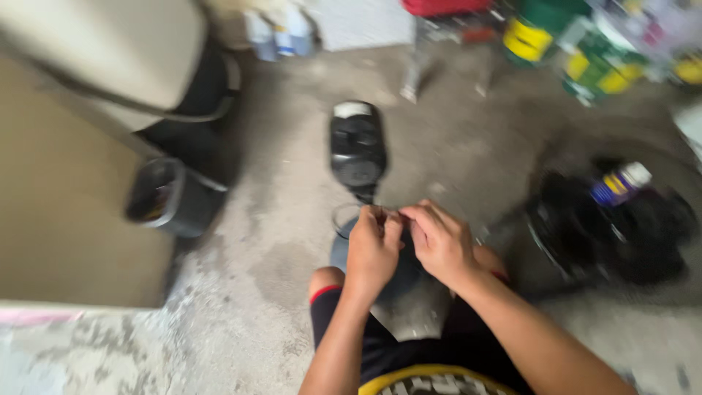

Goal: The person disassembles a standing fan motor housing using a screwdriver, removes the rear cover, and manipulates internal components. The person then reassembles the housing and secures it with screws.

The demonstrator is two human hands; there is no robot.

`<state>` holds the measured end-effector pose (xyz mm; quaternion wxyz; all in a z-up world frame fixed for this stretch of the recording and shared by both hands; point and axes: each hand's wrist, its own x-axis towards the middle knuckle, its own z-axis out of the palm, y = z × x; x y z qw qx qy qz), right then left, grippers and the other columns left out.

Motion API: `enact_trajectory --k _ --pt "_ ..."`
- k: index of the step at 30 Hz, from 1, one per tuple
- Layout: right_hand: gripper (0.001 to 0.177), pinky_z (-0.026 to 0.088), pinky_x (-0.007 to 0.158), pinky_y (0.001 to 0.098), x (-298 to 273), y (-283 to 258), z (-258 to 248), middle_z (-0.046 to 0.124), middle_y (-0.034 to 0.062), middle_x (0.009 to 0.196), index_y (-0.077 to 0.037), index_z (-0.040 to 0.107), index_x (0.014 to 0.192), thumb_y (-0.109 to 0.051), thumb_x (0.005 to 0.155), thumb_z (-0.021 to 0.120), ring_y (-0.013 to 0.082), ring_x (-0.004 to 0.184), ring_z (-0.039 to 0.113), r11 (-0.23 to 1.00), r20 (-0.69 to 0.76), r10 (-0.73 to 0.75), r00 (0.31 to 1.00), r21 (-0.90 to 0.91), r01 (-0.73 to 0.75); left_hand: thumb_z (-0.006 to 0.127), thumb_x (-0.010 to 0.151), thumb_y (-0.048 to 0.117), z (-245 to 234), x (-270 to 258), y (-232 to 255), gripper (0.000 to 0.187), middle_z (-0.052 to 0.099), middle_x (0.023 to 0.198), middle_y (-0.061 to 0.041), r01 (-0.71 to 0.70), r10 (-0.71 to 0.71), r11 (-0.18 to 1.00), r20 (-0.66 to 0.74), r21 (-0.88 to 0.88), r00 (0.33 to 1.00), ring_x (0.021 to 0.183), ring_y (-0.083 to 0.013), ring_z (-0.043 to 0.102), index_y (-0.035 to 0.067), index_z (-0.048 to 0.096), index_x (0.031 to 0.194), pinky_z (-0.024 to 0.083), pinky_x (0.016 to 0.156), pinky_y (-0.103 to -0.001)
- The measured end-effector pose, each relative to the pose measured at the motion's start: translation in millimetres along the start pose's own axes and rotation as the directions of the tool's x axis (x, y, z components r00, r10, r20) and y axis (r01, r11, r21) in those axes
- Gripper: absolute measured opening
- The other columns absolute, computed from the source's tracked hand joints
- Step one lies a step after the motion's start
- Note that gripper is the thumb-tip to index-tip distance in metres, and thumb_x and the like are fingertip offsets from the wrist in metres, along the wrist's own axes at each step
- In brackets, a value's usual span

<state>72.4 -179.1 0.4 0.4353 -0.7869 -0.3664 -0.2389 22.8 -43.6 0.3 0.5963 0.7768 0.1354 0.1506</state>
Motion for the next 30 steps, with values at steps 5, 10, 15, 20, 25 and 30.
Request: enact_trajectory --k 5,10,15,20,25,30 --pt "0.006 0.055 0.067 0.0468 -60.1 77.1 -67.4 0.073 0.0118 0.089 -0.016 0.075 0.097 -0.02 0.092 0.074 0.0361 0.08 0.071 0.765 -0.125 0.498 0.858 -0.402 -0.503 0.055 0.099 0.048 75.6 -7.0 -16.5 0.063 0.066 0.127 -0.016 0.289 -0.162 0.939 0.505 -0.185 0.848 0.106 -0.0203 0.066 0.0 0.051 0.139 0.054 0.087 -0.031" --pt "0.015 0.055 0.072 0.0484 -128.3 178.3 -169.5 0.075 0.0116 0.093 -0.021 0.079 0.102 -0.034 0.096 0.076 0.0366 0.083 0.071 0.298 -0.344 0.787 0.513 -0.516 -0.803 0.051 0.096 0.055 167.7 -7.3 -27.6 0.076 0.056 0.146 -0.014 0.506 -0.256 0.855 0.753 -0.117 0.606 0.127 -0.0277 0.06 0.0 0.047 0.148 0.052 0.103 -0.039" --pt "0.022 0.056 0.081 0.0434 -183.7 284.3 -214.4 0.077 0.0096 0.1 -0.022 0.081 0.105 -0.035 0.087 0.08 0.0319 0.093 0.073 0.107 -0.278 0.925 0.26 -0.465 -0.879 0.043 0.098 0.059 253.2 2.3 -52.1 0.083 0.033 0.162 -0.016 0.796 -0.3 0.578 0.861 -0.179 0.411 0.138 -0.0365 0.048 0.004 0.024 0.158 0.046 0.11 -0.048" --pt "0.029 0.055 0.086 0.0394 -218.2 340.9 -201.8 0.077 0.0088 0.103 -0.021 0.079 0.106 -0.032 0.079 0.083 0.0296 0.096 0.073 0.25 -0.129 0.937 0.324 -0.399 -0.882 0.039 0.1 0.059 284.4 1.0 -70.4 0.084 0.028 0.165 -0.018 0.826 -0.3 0.522 0.86 -0.214 0.413 0.137 -0.0377 0.048 0.003 0.019 0.16 0.046 0.109 -0.05" --pt "0.038 0.054 0.085 0.0416 -223.8 382.8 -194.3 0.072 0.0202 0.099 -0.004 0.061 0.119 -0.005 0.082 0.069 0.0356 0.097 0.071 0.427 0.021 0.891 0.454 -0.381 -0.82 0.044 0.1 0.055 259.9 0.8 -76.9 0.08 0.043 0.157 -0.021 0.83 -0.375 0.478 0.788 -0.287 0.488 0.124 -0.0369 0.059 0.0 0.031 0.156 0.05 0.104 -0.051" --pt "0.033 0.054 0.088 0.0423 -200.9 368.1 -202.7 0.072 0.0148 0.104 -0.004 0.068 0.113 0.006 0.083 0.064 0.0332 0.1 0.069 0.557 0.156 0.815 0.557 -0.475 -0.681 0.047 0.1 0.051 238.0 1.1 -77.7 0.076 0.05 0.151 -0.021 0.811 -0.383 0.459 0.743 -0.363 0.549 0.116 -0.0336 0.062 -0.002 0.037 0.154 0.052 0.099 -0.048"
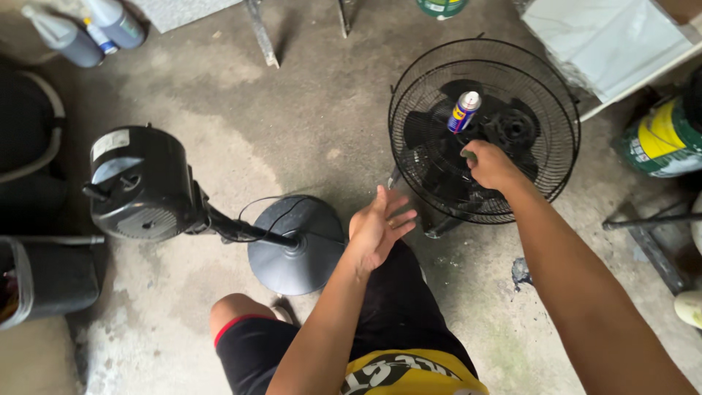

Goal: The person disassembles a standing fan motor housing using a screwdriver, removes the rear cover, and manipulates internal components. The person then reassembles the housing and secures it with screws.

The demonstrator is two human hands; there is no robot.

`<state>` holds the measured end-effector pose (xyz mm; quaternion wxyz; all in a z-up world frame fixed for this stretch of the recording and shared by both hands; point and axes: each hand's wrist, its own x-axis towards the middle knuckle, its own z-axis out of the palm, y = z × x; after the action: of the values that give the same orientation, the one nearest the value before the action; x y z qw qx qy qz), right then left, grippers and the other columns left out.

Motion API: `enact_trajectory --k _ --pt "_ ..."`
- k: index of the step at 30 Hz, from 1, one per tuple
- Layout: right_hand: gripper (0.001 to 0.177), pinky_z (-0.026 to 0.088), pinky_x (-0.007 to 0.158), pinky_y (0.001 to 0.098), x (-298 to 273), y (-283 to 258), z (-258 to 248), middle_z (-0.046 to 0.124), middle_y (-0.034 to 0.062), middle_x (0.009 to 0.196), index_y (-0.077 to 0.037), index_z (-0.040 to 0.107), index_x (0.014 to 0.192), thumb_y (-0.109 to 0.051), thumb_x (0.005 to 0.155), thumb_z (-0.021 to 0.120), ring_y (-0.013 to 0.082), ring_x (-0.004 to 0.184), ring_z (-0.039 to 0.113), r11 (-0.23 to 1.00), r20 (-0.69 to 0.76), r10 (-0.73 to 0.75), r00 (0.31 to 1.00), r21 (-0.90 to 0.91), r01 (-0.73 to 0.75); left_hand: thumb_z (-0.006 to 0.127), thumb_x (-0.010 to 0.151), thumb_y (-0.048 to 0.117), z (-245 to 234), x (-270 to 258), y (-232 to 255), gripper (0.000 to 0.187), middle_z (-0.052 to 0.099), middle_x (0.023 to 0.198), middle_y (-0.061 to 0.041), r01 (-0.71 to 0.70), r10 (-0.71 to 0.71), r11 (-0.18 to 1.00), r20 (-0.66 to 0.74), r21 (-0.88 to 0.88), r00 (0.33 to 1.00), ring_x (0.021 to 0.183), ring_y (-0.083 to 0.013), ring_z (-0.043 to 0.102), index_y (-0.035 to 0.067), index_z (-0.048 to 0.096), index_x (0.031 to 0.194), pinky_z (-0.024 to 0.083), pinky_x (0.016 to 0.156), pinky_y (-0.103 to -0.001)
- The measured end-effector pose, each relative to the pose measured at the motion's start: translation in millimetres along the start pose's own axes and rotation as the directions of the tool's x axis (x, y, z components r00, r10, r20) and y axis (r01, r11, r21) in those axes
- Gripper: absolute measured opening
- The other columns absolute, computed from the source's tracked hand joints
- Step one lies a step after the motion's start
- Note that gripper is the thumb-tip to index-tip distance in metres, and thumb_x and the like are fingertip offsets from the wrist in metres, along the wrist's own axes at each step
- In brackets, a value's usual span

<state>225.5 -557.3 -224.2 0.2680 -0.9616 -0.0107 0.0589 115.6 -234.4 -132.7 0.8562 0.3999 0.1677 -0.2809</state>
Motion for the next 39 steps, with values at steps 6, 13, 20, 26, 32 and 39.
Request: enact_trajectory --k 6,13,20,26,32,39 --pt "0.032 0.052 0.093 0.0442 -5.4 -26.2 -19.9 0.067 0.0135 0.115 -0.011 0.073 0.112 -0.007 0.081 0.08 0.036 0.109 0.064 0.98 -0.037 -0.144 0.989 -0.141 0.138 0.045 0.101 0.053 -17.9 -27.6 9.6 0.075 0.053 0.149 -0.018 -0.051 0.051 0.999 -0.022 -0.009 0.998 0.116 -0.0286 0.063 0.0 0.037 0.153 0.052 0.099 -0.043" --pt "0.031 0.049 0.096 0.0472 -51.3 -46.1 -29.7 0.067 0.0137 0.116 -0.005 0.073 0.116 -0.009 0.087 0.082 0.0365 0.109 0.061 0.947 -0.504 -0.313 0.805 -0.232 0.222 0.047 0.102 0.051 -80.9 -73.3 6.4 0.073 0.055 0.144 -0.023 -0.119 0.103 0.988 -0.152 -0.1 0.983 0.122 -0.032 0.059 -0.004 0.044 0.15 0.049 0.102 -0.046" --pt "0.075 0.019 0.111 0.0726 -127.1 52.6 -6.0 0.022 0.0177 0.161 -0.033 0.026 0.154 -0.065 0.088 0.04 0.0443 0.145 0.025 0.155 -0.165 0.919 0.359 0.986 0.056 0.051 0.093 0.056 -175.3 -86.6 -18.3 0.084 0.036 0.159 -0.022 -0.17 0.071 0.953 -0.36 -0.251 0.93 0.137 -0.0403 0.047 0.004 0.029 0.156 0.041 0.112 -0.053" --pt "0.1 0.012 0.113 0.0825 -118.5 79.2 -31.0 0.01 0.0218 0.168 -0.031 0.024 0.164 -0.086 0.082 0.021 0.0514 0.152 0.015 -0.209 0.162 0.666 0.728 0.977 -0.026 0.046 0.101 0.067 -126.0 126.7 -61.5 0.091 0.032 0.163 -0.032 -0.254 0.214 0.88 -0.143 -0.401 0.966 0.146 -0.0451 0.042 -0.001 0.026 0.158 0.036 0.119 -0.054" --pt "0.09 0.016 0.112 0.0787 -79.8 55.5 -79.5 0.014 0.0252 0.169 -0.031 0.028 0.162 -0.081 0.088 0.034 0.0573 0.15 0.018 -0.048 0.253 0.643 0.723 0.955 -0.292 0.028 0.084 0.09 -82.6 265.3 -106.2 0.105 0.033 0.159 -0.019 0.184 -0.262 0.943 -0.275 -0.278 0.925 0.136 -0.0428 0.035 0.021 0.027 0.163 0.032 0.11 -0.073" --pt "0.062 0.036 0.107 0.0698 -60.7 117.1 -54.7 0.033 0.0253 0.162 -0.04 0.044 0.157 -0.021 0.097 0.046 0.0466 0.14 0.042 0.059 0.261 0.551 0.793 0.935 -0.349 0.032 0.091 0.096 -56.1 293.8 -105.2 0.11 0.048 0.162 -0.014 0.186 -0.078 0.888 0.261 -0.421 0.962 0.144 -0.038 0.048 0.015 0.042 0.165 0.04 0.118 -0.06"
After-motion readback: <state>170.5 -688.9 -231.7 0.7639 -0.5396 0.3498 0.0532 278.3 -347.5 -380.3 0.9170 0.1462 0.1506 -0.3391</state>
